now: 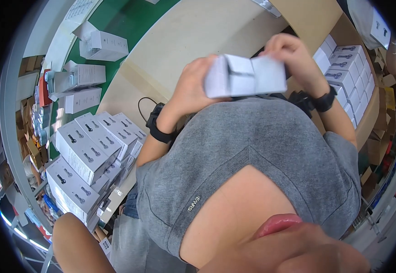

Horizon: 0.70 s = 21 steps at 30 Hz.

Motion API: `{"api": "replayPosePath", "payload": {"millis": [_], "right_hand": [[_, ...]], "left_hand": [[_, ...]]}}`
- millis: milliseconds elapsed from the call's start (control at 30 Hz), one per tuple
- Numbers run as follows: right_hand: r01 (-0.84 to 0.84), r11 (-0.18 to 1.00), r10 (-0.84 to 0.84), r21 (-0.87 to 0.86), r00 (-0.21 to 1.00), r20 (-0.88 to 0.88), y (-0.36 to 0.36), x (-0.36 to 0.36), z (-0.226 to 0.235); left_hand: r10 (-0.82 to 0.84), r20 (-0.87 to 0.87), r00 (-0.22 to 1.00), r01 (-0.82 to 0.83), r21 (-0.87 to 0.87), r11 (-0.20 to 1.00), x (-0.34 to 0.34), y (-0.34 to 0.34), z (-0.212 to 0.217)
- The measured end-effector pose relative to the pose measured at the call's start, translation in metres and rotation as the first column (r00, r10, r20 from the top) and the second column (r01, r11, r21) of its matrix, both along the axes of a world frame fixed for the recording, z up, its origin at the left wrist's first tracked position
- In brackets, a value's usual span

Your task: The recorder is packaging small components into individual white boxes and then placing them into larger cardboard shipping boxes.

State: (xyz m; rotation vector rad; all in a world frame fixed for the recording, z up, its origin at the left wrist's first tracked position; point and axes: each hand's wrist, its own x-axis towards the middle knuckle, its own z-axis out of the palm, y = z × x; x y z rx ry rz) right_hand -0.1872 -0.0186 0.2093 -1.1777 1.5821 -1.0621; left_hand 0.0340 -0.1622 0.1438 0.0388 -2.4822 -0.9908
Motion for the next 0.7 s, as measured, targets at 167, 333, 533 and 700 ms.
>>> {"api": "replayPosePath", "payload": {"millis": [167,333,533,700], "right_hand": [[0.255,0.946,-0.209,-0.198,0.951,0.23,-0.009,0.01,0.003],[0.046,0.924,-0.234,-0.379,0.852,-0.468,-0.056,0.058,-0.022],[0.195,0.972,-0.165,-0.129,0.963,0.212,-0.111,0.032,-0.053],[0.246,0.937,-0.322,-0.248,0.883,-0.341,-0.111,0.03,-0.04]], "left_hand": [[0.312,-0.055,0.948,-0.245,0.498,0.832,0.001,-0.009,-0.033],[0.488,-0.181,0.854,-0.387,0.408,0.827,-0.013,-0.01,-0.044],[0.555,0.113,0.824,-0.566,0.195,0.801,0.001,-0.037,-0.024],[0.469,0.094,0.878,-0.476,0.064,0.877,0.014,-0.059,-0.022]]}}
